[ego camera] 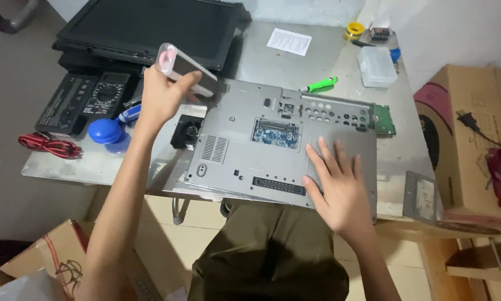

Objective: Cleaning a laptop chassis with a cleaning block and using a small tool to manipulate internal components.

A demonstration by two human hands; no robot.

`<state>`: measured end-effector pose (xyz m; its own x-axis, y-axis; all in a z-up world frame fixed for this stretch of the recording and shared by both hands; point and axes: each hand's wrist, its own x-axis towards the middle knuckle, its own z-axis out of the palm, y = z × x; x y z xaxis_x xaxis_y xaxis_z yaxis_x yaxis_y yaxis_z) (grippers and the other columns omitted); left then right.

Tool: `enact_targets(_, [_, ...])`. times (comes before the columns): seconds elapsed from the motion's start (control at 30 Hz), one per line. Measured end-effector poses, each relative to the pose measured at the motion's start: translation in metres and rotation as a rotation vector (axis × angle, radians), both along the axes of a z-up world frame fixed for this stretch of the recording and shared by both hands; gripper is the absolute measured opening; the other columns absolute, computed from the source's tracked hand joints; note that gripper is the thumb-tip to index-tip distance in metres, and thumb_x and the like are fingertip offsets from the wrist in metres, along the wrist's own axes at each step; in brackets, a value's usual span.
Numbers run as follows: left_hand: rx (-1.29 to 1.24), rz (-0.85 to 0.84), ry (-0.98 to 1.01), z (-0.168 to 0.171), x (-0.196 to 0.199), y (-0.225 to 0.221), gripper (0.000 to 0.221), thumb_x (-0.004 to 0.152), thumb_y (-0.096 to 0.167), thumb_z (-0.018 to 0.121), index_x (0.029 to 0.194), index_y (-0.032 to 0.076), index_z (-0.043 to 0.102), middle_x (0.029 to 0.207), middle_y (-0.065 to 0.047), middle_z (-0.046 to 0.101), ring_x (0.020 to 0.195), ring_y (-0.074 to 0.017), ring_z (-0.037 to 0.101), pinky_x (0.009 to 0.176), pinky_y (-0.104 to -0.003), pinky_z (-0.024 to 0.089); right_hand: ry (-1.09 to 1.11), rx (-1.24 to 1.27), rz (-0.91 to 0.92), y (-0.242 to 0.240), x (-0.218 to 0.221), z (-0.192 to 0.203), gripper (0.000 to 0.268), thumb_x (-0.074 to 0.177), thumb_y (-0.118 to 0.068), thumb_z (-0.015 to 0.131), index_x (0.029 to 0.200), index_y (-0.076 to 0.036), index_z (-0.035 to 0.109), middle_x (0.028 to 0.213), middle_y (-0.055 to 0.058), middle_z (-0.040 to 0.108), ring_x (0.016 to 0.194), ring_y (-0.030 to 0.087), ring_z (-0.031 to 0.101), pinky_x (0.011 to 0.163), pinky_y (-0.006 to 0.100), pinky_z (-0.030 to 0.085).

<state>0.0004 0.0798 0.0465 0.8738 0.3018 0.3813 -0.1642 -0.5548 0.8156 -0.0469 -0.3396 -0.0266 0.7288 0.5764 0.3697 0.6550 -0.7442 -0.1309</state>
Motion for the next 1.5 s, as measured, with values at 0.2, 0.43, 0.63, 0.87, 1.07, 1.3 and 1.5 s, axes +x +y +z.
enact_targets(0.2, [0.005,0.048,0.026,0.015,-0.013,0.015,0.026,0.098,0.031,0.075,0.081,0.014,0.065,0.080,0.001,0.078,0.068,-0.0128,0.079,0.056,-0.025,0.054,0.031,0.044,0.009,-0.001,-0.007,0.002,0.062,0.113,-0.040,0.052,0.169,-0.016,0.048,0.179,0.008,0.045,0.164,0.047,0.037,0.127,0.072,0.029])
enact_targets(0.43, [-0.014,0.079,0.224,0.020,-0.013,-0.006,0.035,0.092,0.030,0.069,0.062,0.012,0.064,0.062,-0.011,0.078,0.053,-0.0131,0.077,0.049,-0.020,0.050,0.042,0.063,0.000,-0.001,-0.008,0.001,0.061,0.112,-0.039,0.053,0.170,-0.018,0.047,0.180,0.008,0.044,0.166,0.045,0.035,0.129,0.072,0.027])
enact_targets(0.63, [0.019,0.169,-0.015,-0.001,-0.005,0.000,0.036,0.093,0.036,0.075,0.067,0.012,0.064,0.067,-0.003,0.078,0.060,-0.0089,0.076,0.049,-0.024,0.055,0.053,0.044,-0.009,-0.001,-0.007,-0.002,0.064,0.112,-0.041,0.052,0.172,-0.018,0.044,0.182,0.008,0.040,0.168,0.044,0.030,0.131,0.070,0.022])
enact_targets(0.87, [0.100,0.246,0.020,-0.022,0.009,0.023,0.035,0.092,0.037,0.081,0.067,0.018,0.066,0.058,0.004,0.063,0.056,-0.0130,0.063,0.063,-0.030,0.053,-0.016,0.022,-0.031,-0.001,-0.007,-0.001,0.062,0.112,-0.043,0.054,0.170,-0.021,0.048,0.176,0.010,0.049,0.162,0.044,0.041,0.126,0.072,0.032])
enact_targets(1.07, [-0.071,0.150,-0.030,-0.026,0.008,0.019,0.030,0.093,0.033,0.080,0.078,0.011,0.065,0.076,-0.001,0.072,0.063,-0.0130,0.069,0.053,-0.032,0.059,0.045,0.045,-0.012,0.000,-0.007,-0.002,0.063,0.113,-0.042,0.051,0.170,-0.017,0.046,0.180,0.009,0.043,0.167,0.043,0.033,0.130,0.070,0.025])
enact_targets(1.3, [-0.019,0.075,0.055,-0.001,0.001,-0.020,0.039,0.102,0.039,0.069,0.073,0.013,0.071,0.062,-0.008,0.079,0.059,-0.0122,0.082,0.058,-0.020,0.058,0.096,0.055,-0.022,0.001,-0.008,0.004,0.061,0.112,-0.040,0.052,0.169,-0.018,0.046,0.181,0.009,0.041,0.167,0.043,0.032,0.130,0.070,0.024])
enact_targets(1.5, [0.137,-0.073,-0.190,0.024,-0.005,-0.035,0.039,0.110,0.033,0.067,0.091,0.005,0.085,0.081,-0.006,0.086,0.062,-0.0099,0.082,0.053,-0.019,0.061,0.104,0.069,-0.021,0.002,-0.009,0.005,0.062,0.111,-0.040,0.054,0.169,-0.020,0.045,0.181,0.008,0.041,0.168,0.043,0.030,0.131,0.070,0.021])
